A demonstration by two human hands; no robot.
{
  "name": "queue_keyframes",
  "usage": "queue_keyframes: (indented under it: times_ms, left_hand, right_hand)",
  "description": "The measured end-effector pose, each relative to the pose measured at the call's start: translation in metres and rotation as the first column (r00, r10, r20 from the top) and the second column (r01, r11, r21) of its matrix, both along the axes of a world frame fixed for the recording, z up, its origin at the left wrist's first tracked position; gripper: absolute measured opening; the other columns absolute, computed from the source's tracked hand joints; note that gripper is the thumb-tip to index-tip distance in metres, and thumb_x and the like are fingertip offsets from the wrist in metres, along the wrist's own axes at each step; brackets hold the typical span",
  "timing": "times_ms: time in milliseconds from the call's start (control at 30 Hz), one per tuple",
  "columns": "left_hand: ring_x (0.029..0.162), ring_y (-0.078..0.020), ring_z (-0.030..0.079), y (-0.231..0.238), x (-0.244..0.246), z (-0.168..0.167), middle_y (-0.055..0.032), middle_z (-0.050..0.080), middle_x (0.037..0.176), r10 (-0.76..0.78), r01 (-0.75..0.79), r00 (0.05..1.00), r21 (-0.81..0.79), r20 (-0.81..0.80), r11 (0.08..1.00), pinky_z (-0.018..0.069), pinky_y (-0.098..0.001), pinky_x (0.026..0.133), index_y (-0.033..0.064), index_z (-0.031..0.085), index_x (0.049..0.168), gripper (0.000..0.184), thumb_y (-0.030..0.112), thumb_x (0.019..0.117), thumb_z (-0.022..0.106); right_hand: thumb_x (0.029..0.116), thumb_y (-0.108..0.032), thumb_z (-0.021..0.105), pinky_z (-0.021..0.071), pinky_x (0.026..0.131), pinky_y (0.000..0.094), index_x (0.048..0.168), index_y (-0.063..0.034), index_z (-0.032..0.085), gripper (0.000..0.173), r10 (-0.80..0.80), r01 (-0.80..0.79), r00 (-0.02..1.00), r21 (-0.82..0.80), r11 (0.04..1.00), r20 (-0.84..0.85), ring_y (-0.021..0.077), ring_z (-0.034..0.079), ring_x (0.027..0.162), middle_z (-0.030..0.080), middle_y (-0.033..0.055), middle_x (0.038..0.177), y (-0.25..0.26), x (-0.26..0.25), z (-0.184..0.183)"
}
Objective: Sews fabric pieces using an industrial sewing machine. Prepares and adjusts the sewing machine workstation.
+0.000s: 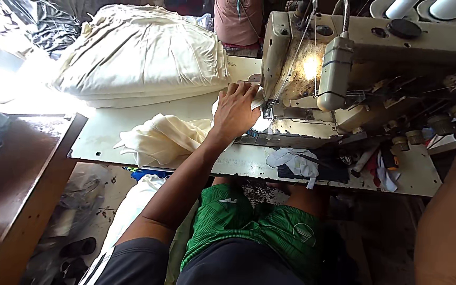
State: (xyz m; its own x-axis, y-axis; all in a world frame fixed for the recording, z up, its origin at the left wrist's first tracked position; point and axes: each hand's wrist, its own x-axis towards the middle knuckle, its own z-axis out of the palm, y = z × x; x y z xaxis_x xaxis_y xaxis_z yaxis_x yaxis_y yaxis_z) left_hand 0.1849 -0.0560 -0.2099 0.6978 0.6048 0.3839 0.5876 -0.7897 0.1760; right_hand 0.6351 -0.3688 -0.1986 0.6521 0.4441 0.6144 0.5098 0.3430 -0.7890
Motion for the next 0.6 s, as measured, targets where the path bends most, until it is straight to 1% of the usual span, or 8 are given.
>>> queue_keyframes:
  times_ms: [33,100,133,167,300,367,467,600]
  left_hand:
    - [0.133,-0.0283,0.051,0.000,-0.001,0.000,-0.0029,0.059,0.144,0.000,-0.001,1.000,0.008,0.012,1.000,0.0448,-0.0513,0.099,0.0204,0.059,0.143,0.054,0.044,0.0945,0.052]
    - [0.127,-0.0290,0.055,-0.001,-0.002,-0.001,-0.0057,0.062,0.137,-0.007,0.006,0.999,0.026,0.045,1.000,0.0467,-0.0499,0.098,0.0182,0.060,0.141,0.054,0.043,0.0935,0.055]
    - [0.124,-0.0291,0.057,0.000,-0.002,-0.001,-0.0073,0.064,0.132,-0.016,0.014,0.998,0.028,0.067,1.000,0.0477,-0.0492,0.097,0.0168,0.061,0.140,0.053,0.041,0.0928,0.057]
    - [0.121,-0.0284,0.059,0.000,-0.002,-0.002,-0.0077,0.066,0.127,-0.023,0.021,0.996,0.027,0.087,0.999,0.0489,-0.0483,0.097,0.0165,0.063,0.137,0.051,0.039,0.0920,0.058]
    - [0.111,-0.0262,0.065,-0.002,-0.004,-0.002,-0.0069,0.070,0.113,-0.031,0.029,0.993,0.024,0.115,0.999,0.0518,-0.0476,0.094,0.0143,0.071,0.122,0.040,0.036,0.0913,0.057]
    - [0.108,-0.0267,0.066,-0.003,-0.003,0.000,-0.0072,0.071,0.110,-0.031,0.028,0.993,0.031,0.113,0.999,0.0530,-0.0491,0.092,0.0128,0.072,0.114,0.036,0.037,0.0916,0.058]
    - [0.104,-0.0280,0.068,-0.006,-0.002,0.002,-0.0083,0.072,0.105,-0.031,0.028,0.991,0.027,0.129,0.999,0.0544,-0.0526,0.089,0.0111,0.072,0.105,0.036,0.044,0.0947,0.062]
    - [0.102,-0.0331,0.069,-0.008,-0.005,0.005,-0.0107,0.073,0.107,-0.010,0.024,0.987,-0.084,0.162,0.996,0.0545,-0.0615,0.086,0.0120,0.072,0.109,0.037,0.046,0.0942,0.071]
  right_hand:
    - [0.1091,-0.012,0.032,0.0546,0.096,0.0370,0.135,0.0036,0.046,0.033,-0.127,0.128,0.983,-0.001,0.992,-0.133,0.0168,0.064,0.108,0.062,0.0153,0.117,0.009,-0.011,0.002]
    - [0.1105,-0.021,0.018,0.0487,0.105,0.0340,0.147,0.0062,0.029,0.047,0.139,-0.137,0.990,-0.085,0.987,0.007,0.0145,0.057,0.126,0.053,0.0174,0.136,-0.002,-0.003,0.004]
    - [0.1129,-0.023,0.019,0.0482,0.102,0.0320,0.142,0.0001,0.042,0.044,-0.088,0.096,0.971,0.023,0.995,-0.223,0.0120,0.061,0.115,0.059,0.0131,0.126,0.020,-0.043,0.021]
    - [0.1143,-0.026,0.019,0.0478,0.103,0.0319,0.140,-0.0064,0.045,0.042,-0.161,0.191,0.916,0.046,0.980,-0.368,0.0103,0.061,0.112,0.059,0.0081,0.122,0.032,-0.060,0.033]
    - [0.1124,-0.044,0.012,0.0546,0.097,0.0413,0.146,-0.0174,0.041,0.052,0.001,0.042,0.951,0.133,0.990,-0.310,0.0146,0.062,0.114,0.060,0.0032,0.126,0.032,-0.046,0.020]
    - [0.1126,-0.042,0.018,0.0546,0.098,0.0447,0.142,-0.0129,0.048,0.051,-0.004,0.067,0.958,0.210,0.975,-0.288,0.0188,0.063,0.114,0.064,0.0059,0.125,0.041,-0.065,0.037]
    - [0.1127,-0.040,0.024,0.0575,0.092,0.0400,0.133,-0.0115,0.049,0.043,-0.030,0.091,0.970,0.248,0.964,-0.241,0.0133,0.066,0.104,0.065,0.0013,0.113,0.044,-0.079,0.051]
    - [0.1122,-0.034,0.029,0.0580,0.091,0.0402,0.130,-0.0091,0.057,0.041,-0.011,0.080,0.975,0.307,0.948,-0.221,0.0145,0.067,0.102,0.068,0.0027,0.111,0.048,-0.070,0.049]
